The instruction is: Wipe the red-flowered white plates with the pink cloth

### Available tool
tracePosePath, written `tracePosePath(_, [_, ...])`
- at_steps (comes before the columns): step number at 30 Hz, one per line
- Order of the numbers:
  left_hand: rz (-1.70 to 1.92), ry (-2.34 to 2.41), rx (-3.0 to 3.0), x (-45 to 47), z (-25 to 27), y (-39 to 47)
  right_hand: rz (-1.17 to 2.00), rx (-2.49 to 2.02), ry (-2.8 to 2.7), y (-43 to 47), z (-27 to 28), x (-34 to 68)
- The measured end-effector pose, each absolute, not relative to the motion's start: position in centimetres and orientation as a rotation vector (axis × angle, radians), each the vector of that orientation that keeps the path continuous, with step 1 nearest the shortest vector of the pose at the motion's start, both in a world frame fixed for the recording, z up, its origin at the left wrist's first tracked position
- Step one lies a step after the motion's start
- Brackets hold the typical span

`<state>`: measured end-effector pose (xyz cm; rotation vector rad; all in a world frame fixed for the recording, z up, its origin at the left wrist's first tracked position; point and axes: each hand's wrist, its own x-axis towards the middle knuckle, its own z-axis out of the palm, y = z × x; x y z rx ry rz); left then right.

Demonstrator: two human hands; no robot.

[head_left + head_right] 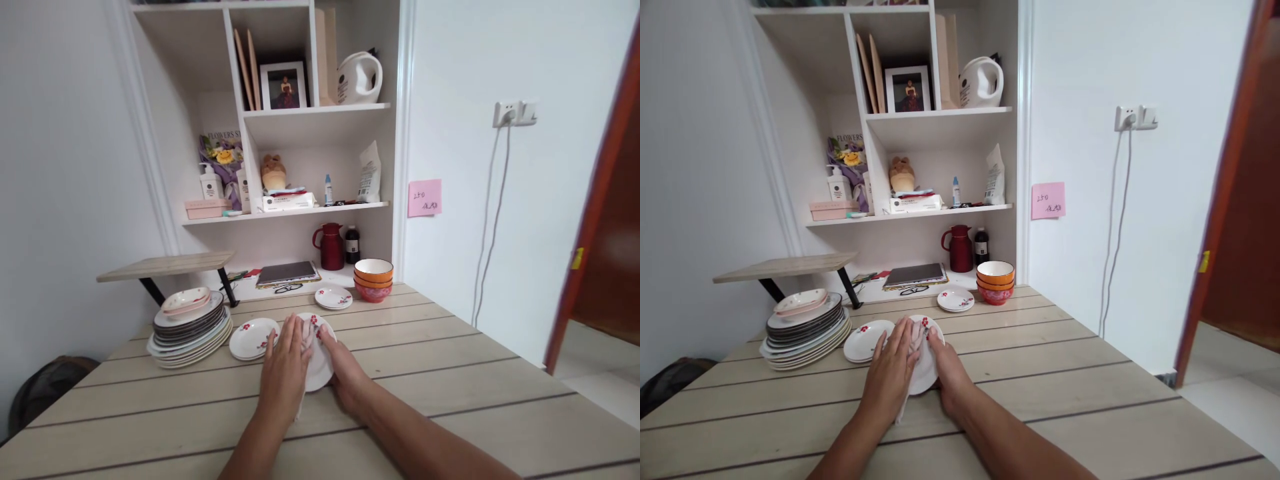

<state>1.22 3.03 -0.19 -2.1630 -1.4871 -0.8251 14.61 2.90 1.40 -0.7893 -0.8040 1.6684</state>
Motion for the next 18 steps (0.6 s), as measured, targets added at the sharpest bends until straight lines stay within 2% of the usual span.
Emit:
tracePosePath(6, [-0.798,-1.291,-2.475,2.3,-0.1,2.4,1.66,-0.81,-0.596,3.7,1.4,15.2])
tracePosePath(11, [-0.932,-1.265,-2.63,3.2,0.5,1.2,1.629,-0.839,-0.51,4.2,1.6,15.8])
tracePosePath(14, [-1.18,-1.35,-2.556,3.1,0.4,1.0,1.67,-0.851,-0.508,4.3,1.4,15.9])
tracePosePath(18, [-1.686,-1.448,-2.277,2.7,0.5,1.4,1.722,-0.855,-0.464,4.9,1.2,16.2])
